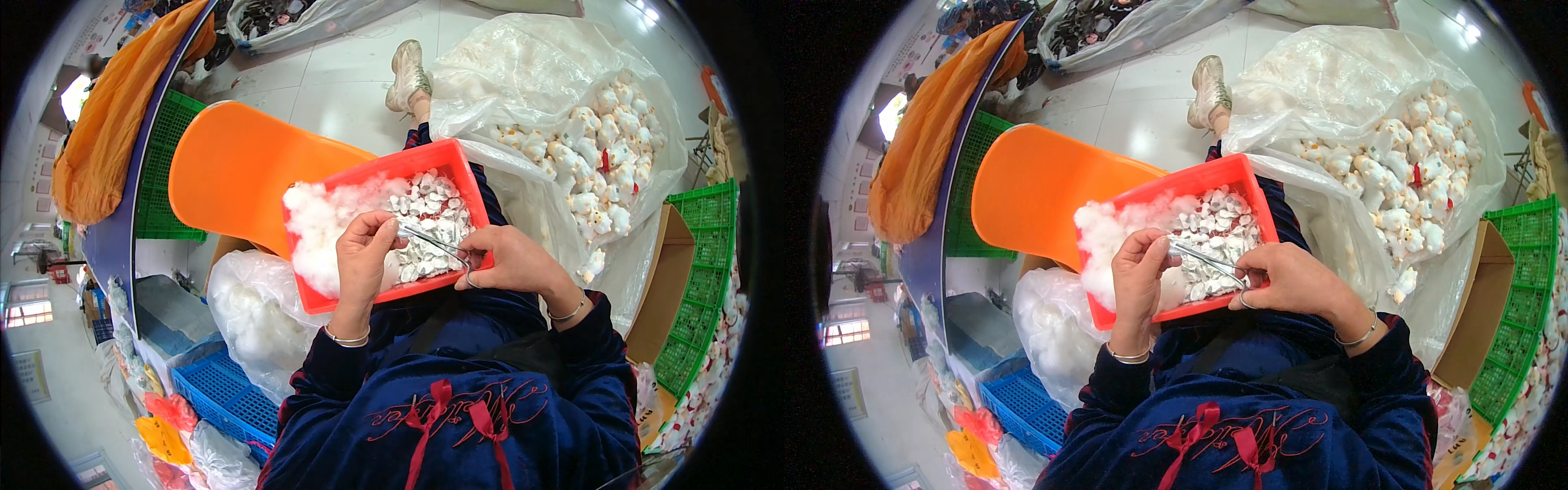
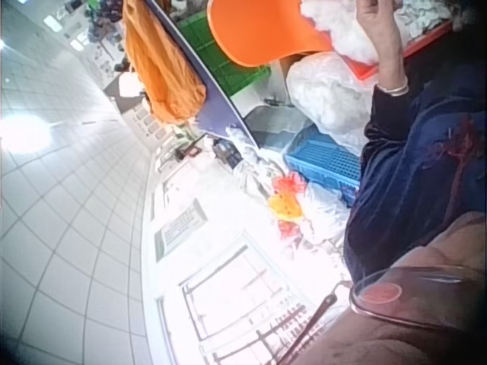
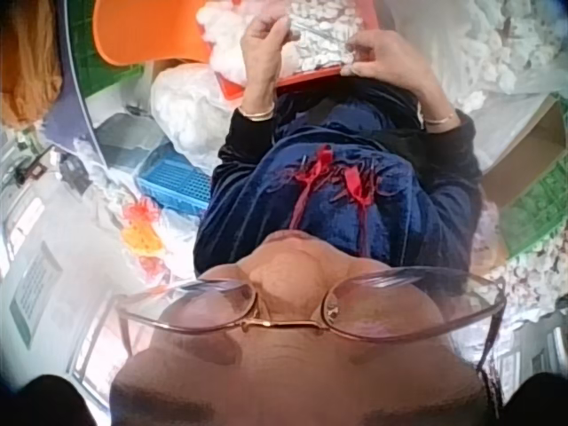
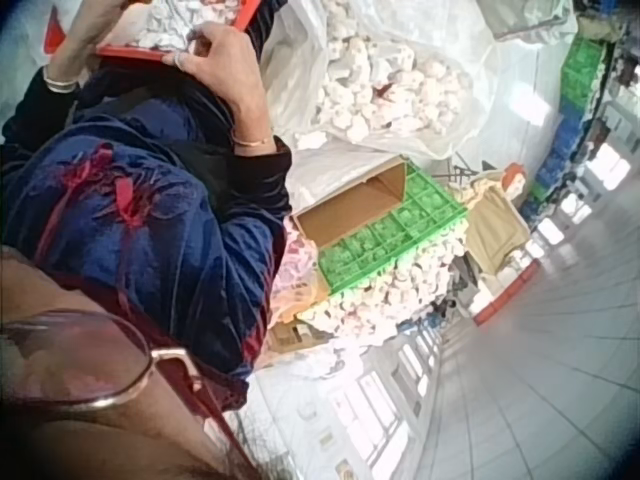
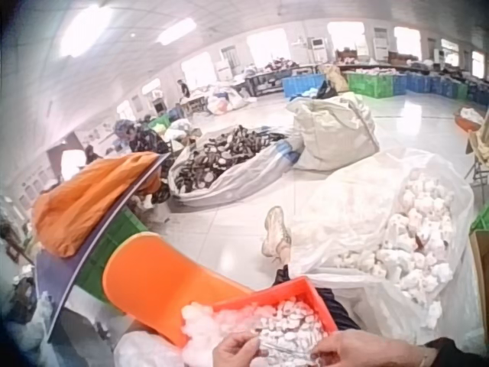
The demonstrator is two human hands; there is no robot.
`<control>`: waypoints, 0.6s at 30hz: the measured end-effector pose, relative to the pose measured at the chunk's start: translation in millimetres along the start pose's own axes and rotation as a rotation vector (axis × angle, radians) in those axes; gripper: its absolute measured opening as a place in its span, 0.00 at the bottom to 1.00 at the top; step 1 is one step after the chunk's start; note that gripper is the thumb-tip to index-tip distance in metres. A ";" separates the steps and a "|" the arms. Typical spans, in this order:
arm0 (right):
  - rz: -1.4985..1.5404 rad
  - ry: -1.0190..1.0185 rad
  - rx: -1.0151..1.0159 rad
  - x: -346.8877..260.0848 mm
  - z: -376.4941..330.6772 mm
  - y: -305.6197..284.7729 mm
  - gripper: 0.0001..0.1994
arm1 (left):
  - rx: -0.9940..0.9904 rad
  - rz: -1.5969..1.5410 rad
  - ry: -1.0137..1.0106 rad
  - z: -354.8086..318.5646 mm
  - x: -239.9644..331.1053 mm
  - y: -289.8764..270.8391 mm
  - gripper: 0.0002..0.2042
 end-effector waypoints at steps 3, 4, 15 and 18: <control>0.027 -0.054 0.068 5.2 -1.1 3.5 0.25 | -0.005 0.108 0.026 0.3 -1.0 -2.7 0.06; 0.053 -0.028 0.058 6.6 -1.0 4.7 0.25 | -0.005 0.143 0.100 0.1 1.7 -2.2 0.06; 0.146 0.096 -0.044 16.8 -1.4 11.9 0.22 | 0.011 0.369 0.154 -4.4 0.3 0.2 0.08; 0.183 0.060 -0.089 12.5 -3.0 7.8 0.21 | -0.078 0.013 -0.117 1.1 11.7 17.0 0.09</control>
Point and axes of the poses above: each hand's wrist, its own z-axis towards the middle knuckle, its own y-axis out of the palm, x = y × z, the point moved 6 cm from there along z, towards the middle knuckle, and after that the axes turned 2 degrees about -x, right-handed, at the moved point
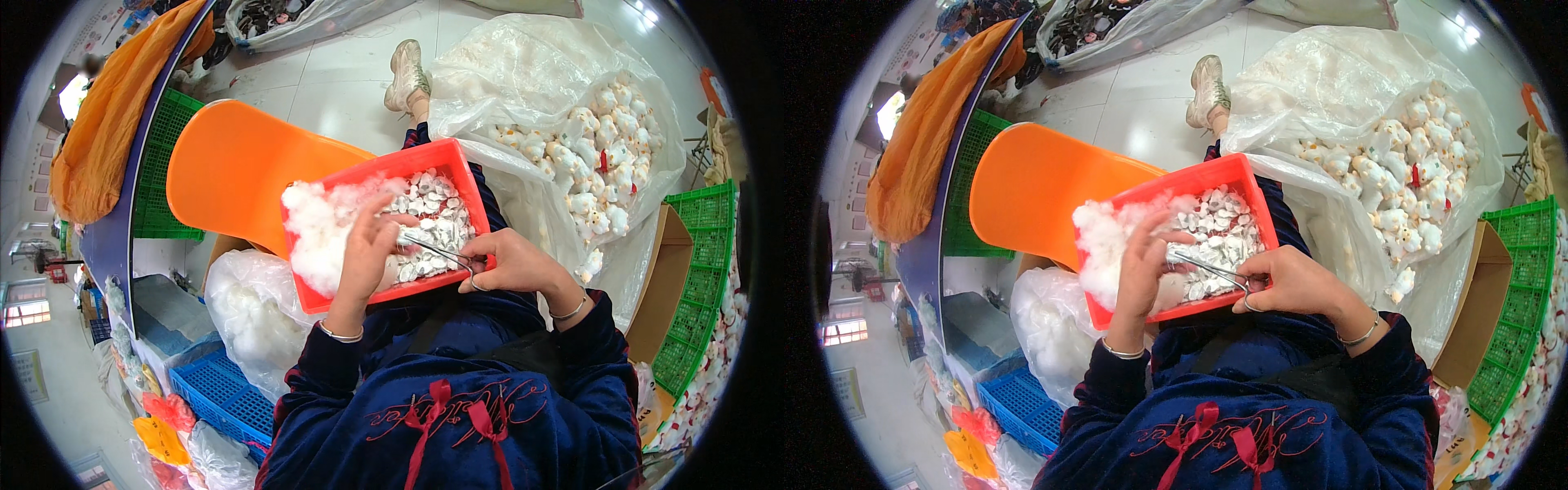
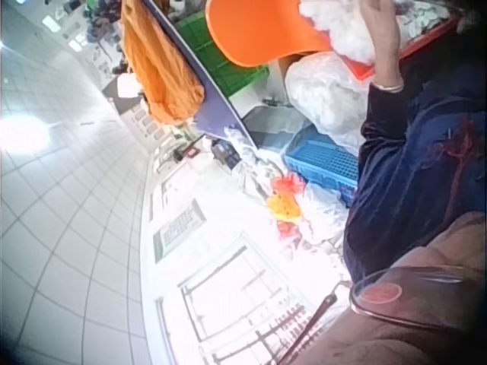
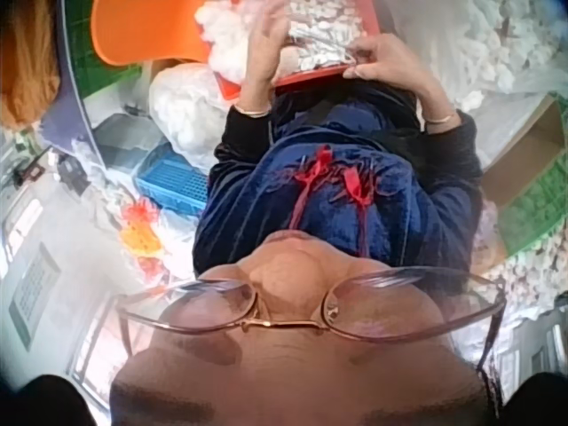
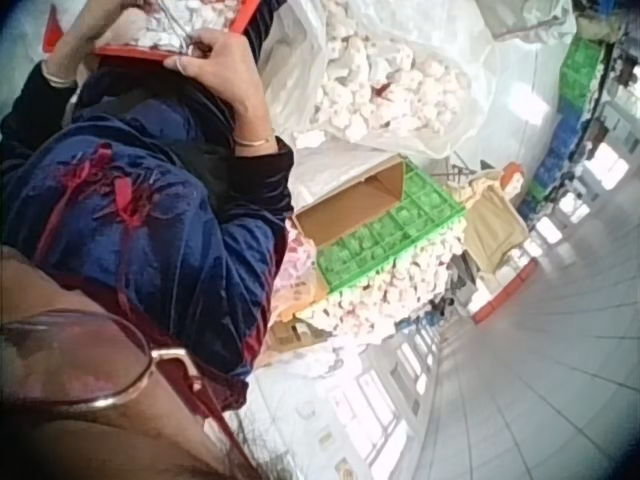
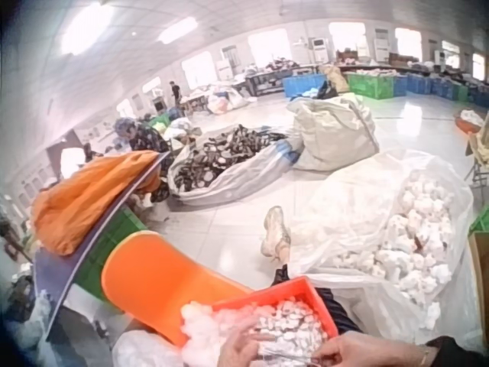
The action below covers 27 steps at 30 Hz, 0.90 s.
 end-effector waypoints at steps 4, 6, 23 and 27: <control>0.020 0.020 -0.027 -0.3 -2.9 -0.7 0.19 | -0.401 0.124 -0.271 -1.9 -18.2 6.4 0.05; 0.027 0.062 -0.036 0.4 -7.7 -2.0 0.17 | -0.380 0.123 -0.237 3.8 -14.6 -1.2 0.05; 0.001 0.112 0.001 5.7 -36.5 -23.6 0.15 | -0.353 0.416 0.026 12.0 20.0 -5.5 0.11; -0.002 0.180 -0.029 6.0 -35.8 -21.5 0.16 | -0.489 0.433 -0.198 9.5 -0.9 7.5 0.09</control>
Point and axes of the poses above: each hand's wrist, its own z-axis towards the middle knuckle, its own y-axis out of the palm, x = y × z, the point moved 6 cm from there along z, towards the middle knuckle, and after that the axes turned 2 degrees about -x, right-handed, at the moved point
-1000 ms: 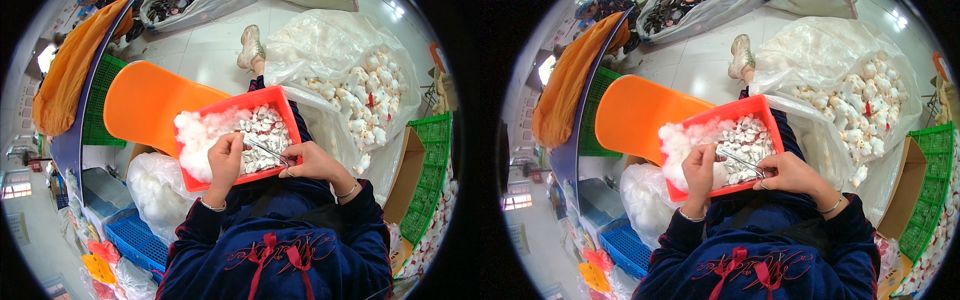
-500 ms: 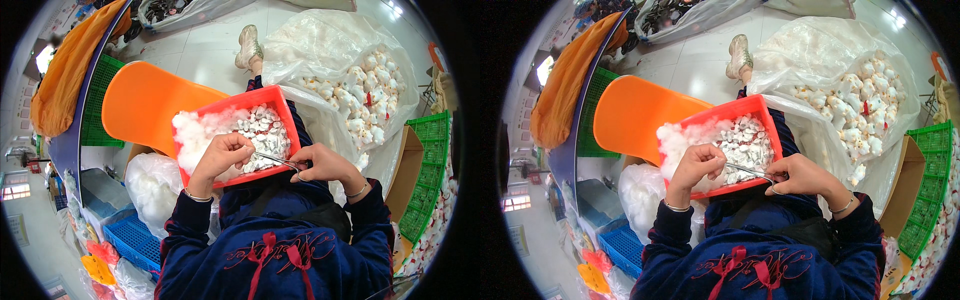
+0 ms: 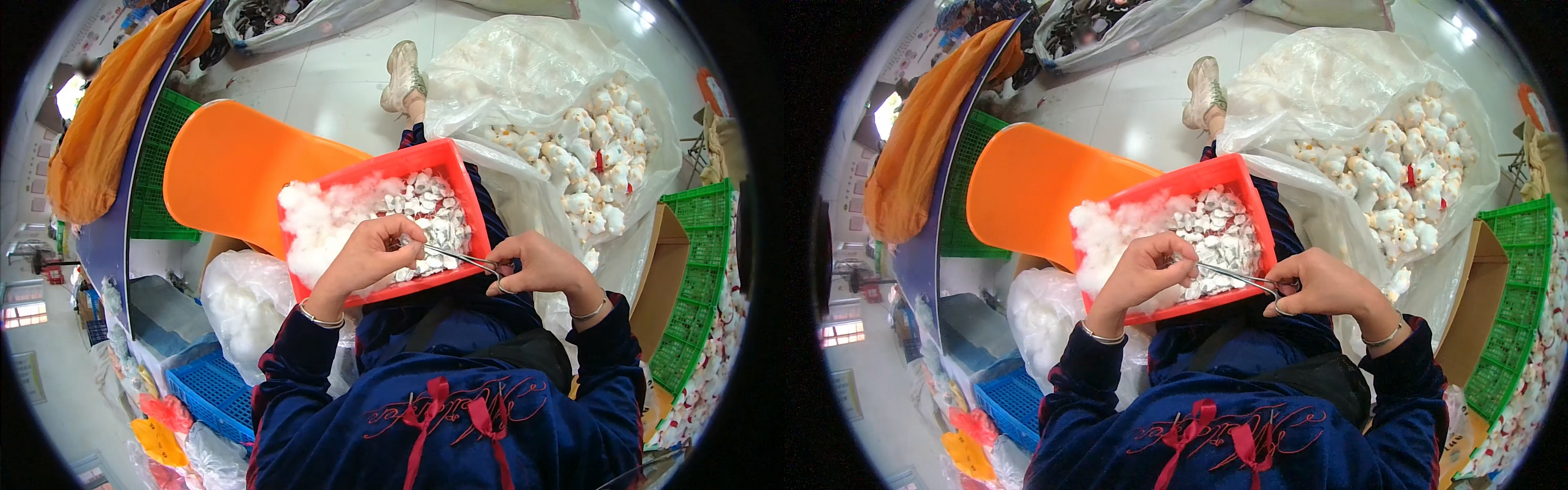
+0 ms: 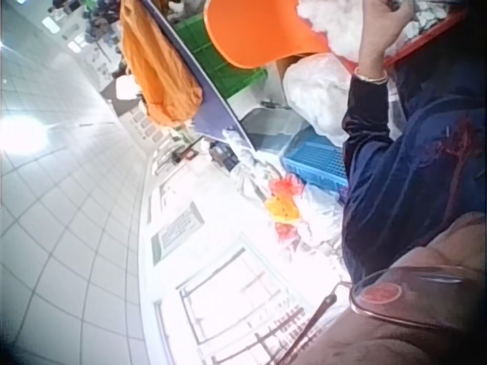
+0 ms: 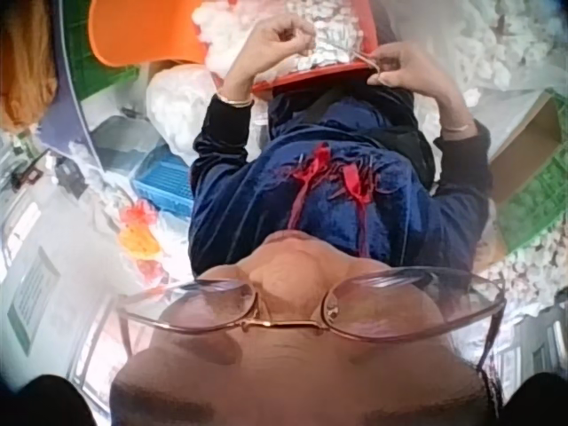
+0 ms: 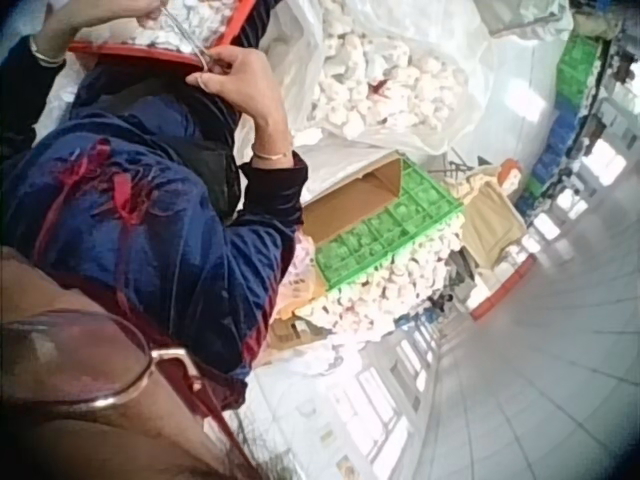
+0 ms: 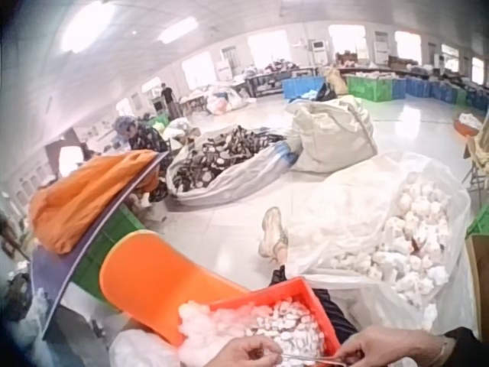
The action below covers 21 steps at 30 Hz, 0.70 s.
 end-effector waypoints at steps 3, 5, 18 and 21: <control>0.013 -0.038 -0.002 5.0 -2.7 2.8 0.16 | 0.032 0.210 -0.011 -1.6 3.6 -1.0 0.03; 0.019 -0.059 0.003 7.1 -6.3 2.4 0.15 | 0.040 0.175 0.020 -4.6 5.0 -7.1 0.03; -0.669 -0.156 0.331 -25.7 -15.3 -3.0 0.18 | 0.247 0.017 -0.148 2.5 -16.9 -10.3 0.13; -0.810 -0.213 0.424 -31.9 -20.9 0.0 0.20 | 0.242 -0.073 -0.152 6.3 -22.2 -11.2 0.12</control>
Point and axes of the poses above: each hand's wrist, its own z-axis towards the middle knuckle, its own y-axis out of the palm, x = y × z, the point moved 6 cm from there along z, towards the middle knuckle, and after that the axes turned 2 degrees about -x, right-handed, at the moved point
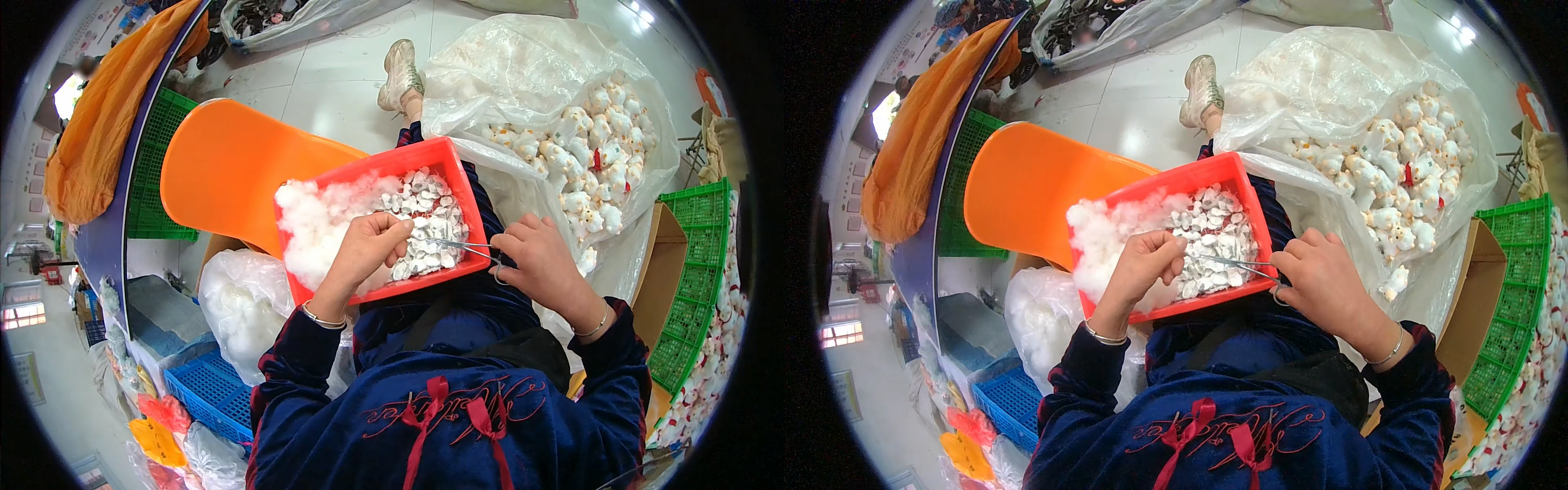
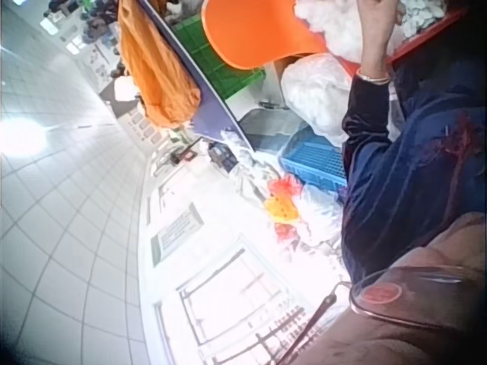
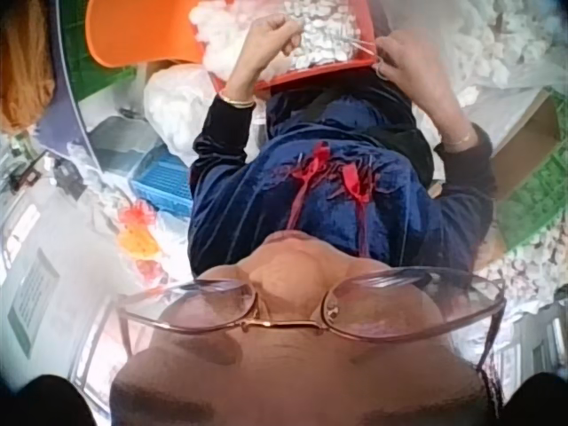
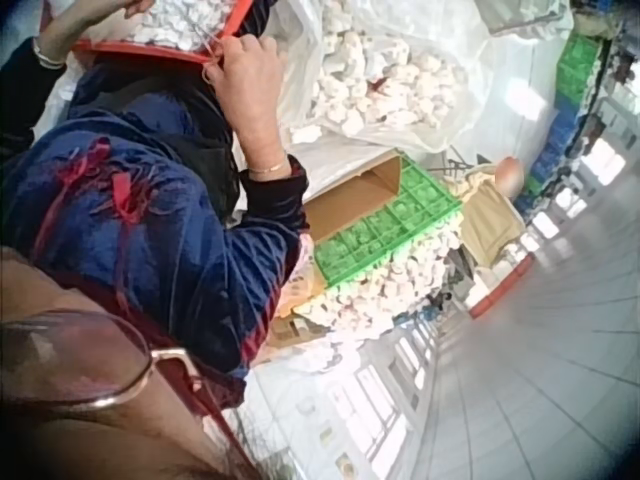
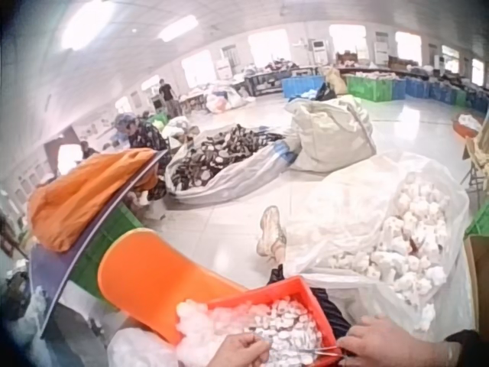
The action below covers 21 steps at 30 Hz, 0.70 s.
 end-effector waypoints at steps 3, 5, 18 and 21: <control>-0.049 0.002 0.020 -3.7 0.3 0.5 0.21 | 0.014 -0.025 -0.034 2.1 -5.1 2.0 0.10; -0.038 0.007 0.011 -6.5 -0.2 2.1 0.21 | 0.000 -0.076 0.014 3.8 -9.7 0.2 0.09; 0.437 0.054 -0.051 -3.3 7.0 22.9 0.16 | 0.107 -0.257 0.214 -9.5 -3.4 7.0 0.02; 0.450 0.048 -0.053 -1.9 8.5 26.8 0.16 | 0.120 -0.289 0.227 -10.7 -1.1 7.3 0.02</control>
Point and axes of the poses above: each hand's wrist, its own z-axis towards the middle knuckle, its own y-axis out of the palm, x = y × z, the point moved 6 cm from there along z, towards the middle knuckle, and after that the axes turned 2 degrees about -x, right-handed, at the moved point
